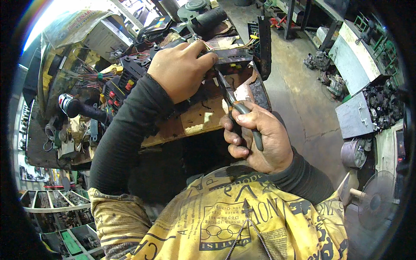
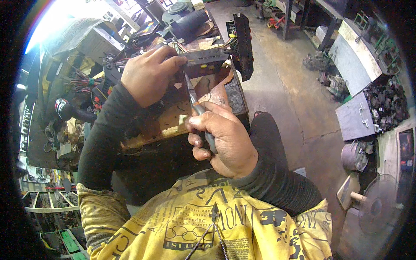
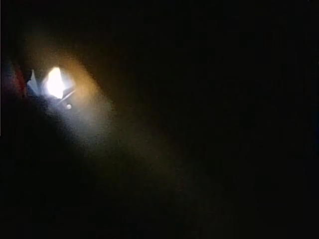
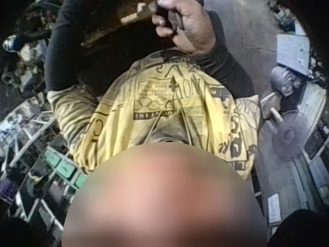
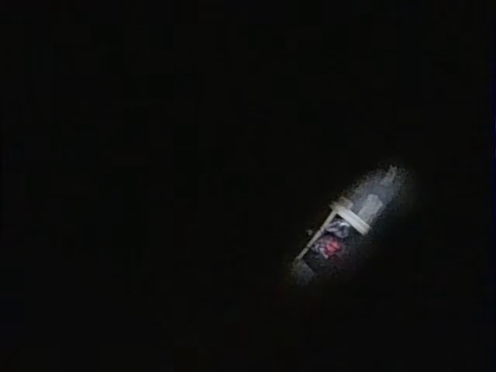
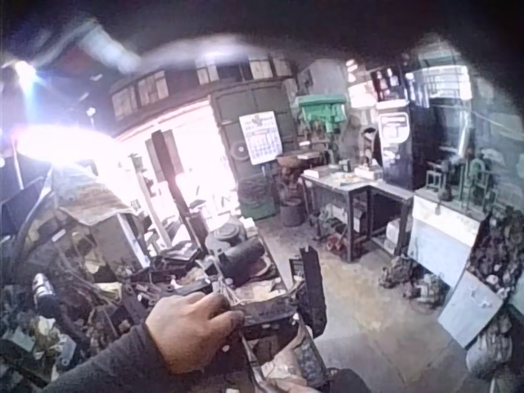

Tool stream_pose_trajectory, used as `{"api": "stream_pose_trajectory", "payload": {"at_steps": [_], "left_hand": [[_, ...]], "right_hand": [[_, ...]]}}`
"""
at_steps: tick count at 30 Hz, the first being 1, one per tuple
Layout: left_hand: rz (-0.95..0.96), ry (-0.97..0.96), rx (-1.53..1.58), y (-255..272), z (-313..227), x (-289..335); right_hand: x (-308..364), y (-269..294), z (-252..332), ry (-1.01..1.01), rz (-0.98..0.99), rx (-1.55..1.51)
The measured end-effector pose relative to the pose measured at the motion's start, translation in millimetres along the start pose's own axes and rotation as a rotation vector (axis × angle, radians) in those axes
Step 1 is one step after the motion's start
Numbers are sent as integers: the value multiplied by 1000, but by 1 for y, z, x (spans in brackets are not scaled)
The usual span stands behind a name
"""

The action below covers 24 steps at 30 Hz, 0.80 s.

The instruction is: The person organizes and manipulates a bundle of multicolored wires, then handles a fuse box, removing and inspecting individual fuses. They use pliers to extract fuses from the box and examine them closely.

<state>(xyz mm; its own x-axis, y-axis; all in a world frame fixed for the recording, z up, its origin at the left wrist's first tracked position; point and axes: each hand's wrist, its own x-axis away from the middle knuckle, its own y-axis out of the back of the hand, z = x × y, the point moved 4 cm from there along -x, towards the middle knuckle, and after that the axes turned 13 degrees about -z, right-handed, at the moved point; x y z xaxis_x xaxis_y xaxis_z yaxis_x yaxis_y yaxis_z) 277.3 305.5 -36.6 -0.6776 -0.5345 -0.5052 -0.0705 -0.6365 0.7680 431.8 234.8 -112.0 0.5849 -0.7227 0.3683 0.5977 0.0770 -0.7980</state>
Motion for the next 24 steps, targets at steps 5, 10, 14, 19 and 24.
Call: {"api": "stream_pose_trajectory", "payload": {"at_steps": [5,10,14,19,24], "left_hand": [[10,-6,-35,0,-2,0],[43,10,-37,1,-9,-1],[23,8,-27,-1,-18,0],[72,64,-152,-10,0,-3],[111,22,-61,-8,15,-7]], "right_hand": [[-2,2,-3,-7,-4,-46],[9,2,-4,-49,-40,-153],[16,3,-5,-15,-108,-147],[45,-1,-12,30,-71,111],[70,29,3,72,-104,-147]]}}
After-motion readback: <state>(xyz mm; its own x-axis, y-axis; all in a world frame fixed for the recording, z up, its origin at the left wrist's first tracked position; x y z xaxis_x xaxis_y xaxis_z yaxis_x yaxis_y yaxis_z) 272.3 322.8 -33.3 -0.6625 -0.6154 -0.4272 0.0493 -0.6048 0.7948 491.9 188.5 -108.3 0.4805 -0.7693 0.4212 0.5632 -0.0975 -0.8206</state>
